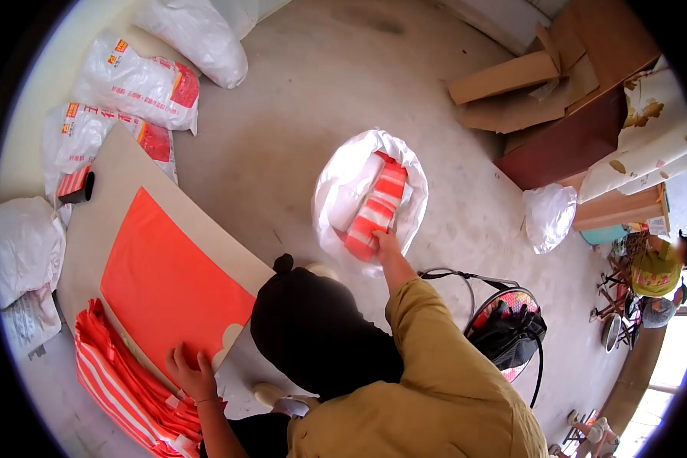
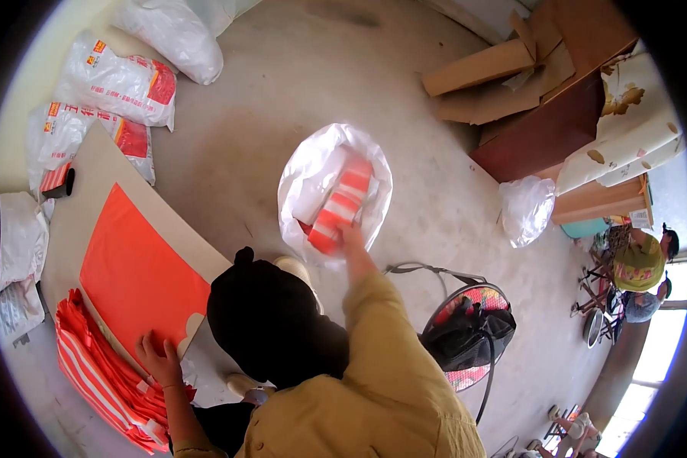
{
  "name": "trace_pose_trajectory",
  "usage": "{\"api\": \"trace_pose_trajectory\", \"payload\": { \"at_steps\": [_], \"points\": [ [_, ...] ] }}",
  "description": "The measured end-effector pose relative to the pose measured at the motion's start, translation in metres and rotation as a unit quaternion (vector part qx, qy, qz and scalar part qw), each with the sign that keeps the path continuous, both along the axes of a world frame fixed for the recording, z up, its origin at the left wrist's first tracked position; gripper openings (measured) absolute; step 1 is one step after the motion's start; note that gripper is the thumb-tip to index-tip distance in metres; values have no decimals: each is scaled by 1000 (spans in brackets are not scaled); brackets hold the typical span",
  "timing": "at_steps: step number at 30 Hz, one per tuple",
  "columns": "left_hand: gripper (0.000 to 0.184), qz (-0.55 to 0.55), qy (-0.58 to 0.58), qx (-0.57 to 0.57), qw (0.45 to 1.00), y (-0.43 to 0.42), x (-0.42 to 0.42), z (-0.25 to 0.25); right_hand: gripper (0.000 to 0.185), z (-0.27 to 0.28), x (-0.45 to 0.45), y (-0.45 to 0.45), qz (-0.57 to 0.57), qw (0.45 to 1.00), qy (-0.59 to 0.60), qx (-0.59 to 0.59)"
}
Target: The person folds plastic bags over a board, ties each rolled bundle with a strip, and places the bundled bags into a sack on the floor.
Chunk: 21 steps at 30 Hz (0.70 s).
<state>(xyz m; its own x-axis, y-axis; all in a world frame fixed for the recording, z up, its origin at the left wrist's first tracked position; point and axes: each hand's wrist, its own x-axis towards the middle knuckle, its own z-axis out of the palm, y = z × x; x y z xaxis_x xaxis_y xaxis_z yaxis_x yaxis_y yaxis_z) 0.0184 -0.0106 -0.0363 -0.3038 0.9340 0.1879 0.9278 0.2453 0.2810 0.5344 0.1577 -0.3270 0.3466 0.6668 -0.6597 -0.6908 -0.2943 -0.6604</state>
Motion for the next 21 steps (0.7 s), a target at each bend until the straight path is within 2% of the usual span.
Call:
{"api": "trace_pose_trajectory", "payload": {
  "at_steps": [2,5,7,10,12,14,15,18,19,21],
  "points": [
    [47,-5,10,5,1000,0,-1,-1,41,-31,4,0,-2,999,30,-24],
    [47,-8,17,7,1000,-1,-3,-2,38,-27,10,0,17,996,83,-38],
    [47,-8,16,7,1000,0,-3,-3,36,50,1,4,-3,997,80,-4],
    [48,-6,17,7,1000,-1,-2,-1,44,14,9,15,-16,998,-17,-49],
    [48,-2,18,8,1000,-1,0,-1,53,9,5,13,44,982,-168,-78],
    [48,4,17,0,1000,0,-1,-1,61,11,-9,11,71,938,-327,-92],
    [48,7,16,-5,1000,-1,-1,-1,65,36,-22,8,68,905,-410,-93],
    [48,5,10,-9,1000,-2,-2,-1,72,85,-29,9,153,771,-615,-57],
    [48,7,10,-12,1000,-3,-2,0,74,88,-28,8,198,715,-669,-42],
    [49,10,8,-13,1000,-3,-2,-1,77,76,-10,25,266,661,-701,-41]
  ]
}}
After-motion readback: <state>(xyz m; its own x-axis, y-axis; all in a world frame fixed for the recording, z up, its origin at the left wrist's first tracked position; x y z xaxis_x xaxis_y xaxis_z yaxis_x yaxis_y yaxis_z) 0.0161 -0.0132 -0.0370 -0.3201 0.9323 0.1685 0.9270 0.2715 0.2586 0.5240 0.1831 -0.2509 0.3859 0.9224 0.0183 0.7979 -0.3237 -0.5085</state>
